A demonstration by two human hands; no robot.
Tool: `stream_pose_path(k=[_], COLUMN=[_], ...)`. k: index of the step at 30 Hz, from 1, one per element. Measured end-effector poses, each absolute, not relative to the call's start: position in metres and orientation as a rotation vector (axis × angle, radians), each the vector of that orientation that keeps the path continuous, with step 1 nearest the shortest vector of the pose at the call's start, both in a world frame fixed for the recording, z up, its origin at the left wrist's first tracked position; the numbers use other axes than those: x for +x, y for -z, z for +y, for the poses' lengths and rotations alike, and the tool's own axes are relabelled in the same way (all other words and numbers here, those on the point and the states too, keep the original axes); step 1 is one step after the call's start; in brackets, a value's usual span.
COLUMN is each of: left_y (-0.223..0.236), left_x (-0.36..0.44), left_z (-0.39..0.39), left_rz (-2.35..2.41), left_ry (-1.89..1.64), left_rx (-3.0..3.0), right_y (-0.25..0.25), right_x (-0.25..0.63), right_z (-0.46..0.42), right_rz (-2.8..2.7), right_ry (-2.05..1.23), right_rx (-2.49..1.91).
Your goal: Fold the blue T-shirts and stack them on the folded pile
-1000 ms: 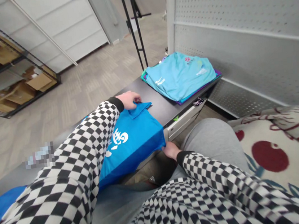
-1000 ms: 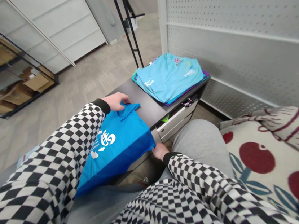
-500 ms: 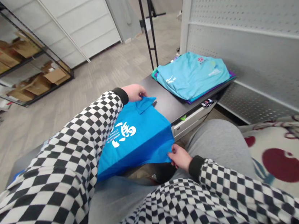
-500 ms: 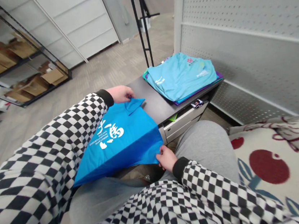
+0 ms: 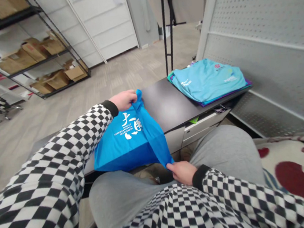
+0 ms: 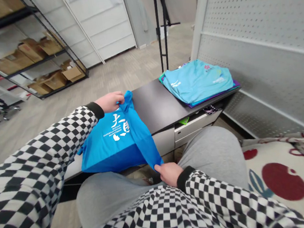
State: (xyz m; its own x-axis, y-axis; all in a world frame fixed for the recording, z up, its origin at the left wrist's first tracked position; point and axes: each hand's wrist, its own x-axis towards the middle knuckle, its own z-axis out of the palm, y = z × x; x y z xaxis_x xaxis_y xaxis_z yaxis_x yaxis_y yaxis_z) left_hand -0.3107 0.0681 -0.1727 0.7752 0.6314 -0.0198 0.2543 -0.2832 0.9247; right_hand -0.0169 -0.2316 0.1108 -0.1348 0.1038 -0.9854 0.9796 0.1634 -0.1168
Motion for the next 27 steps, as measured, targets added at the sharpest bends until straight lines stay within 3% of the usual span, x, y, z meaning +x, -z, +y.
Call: stream_pose_path(k=[12,16,22,27], left_y=[0.196,0.185,0.093,0.013], left_x=[-0.306,-0.308,-0.315,-0.316], left_z=[0.008,0.005,-0.079,-0.190], left_rz=[0.852,1.188,1.266,1.165], left_ry=[-0.135,-0.270,-0.563,-0.579], left_rx=[1.742,1.532,0.971,0.352], right_y=[-0.084,-0.093,-0.079,0.006], right_x=[-0.016,-0.034,-0.060,-0.053], right_z=[-0.237,-0.190,-0.064,0.040], right_rz=[1.459,1.519,1.822,1.993], right_ry=[1.118,1.221,1.409,1.073], right_rx=[0.937,1.105,1.357,1.454])
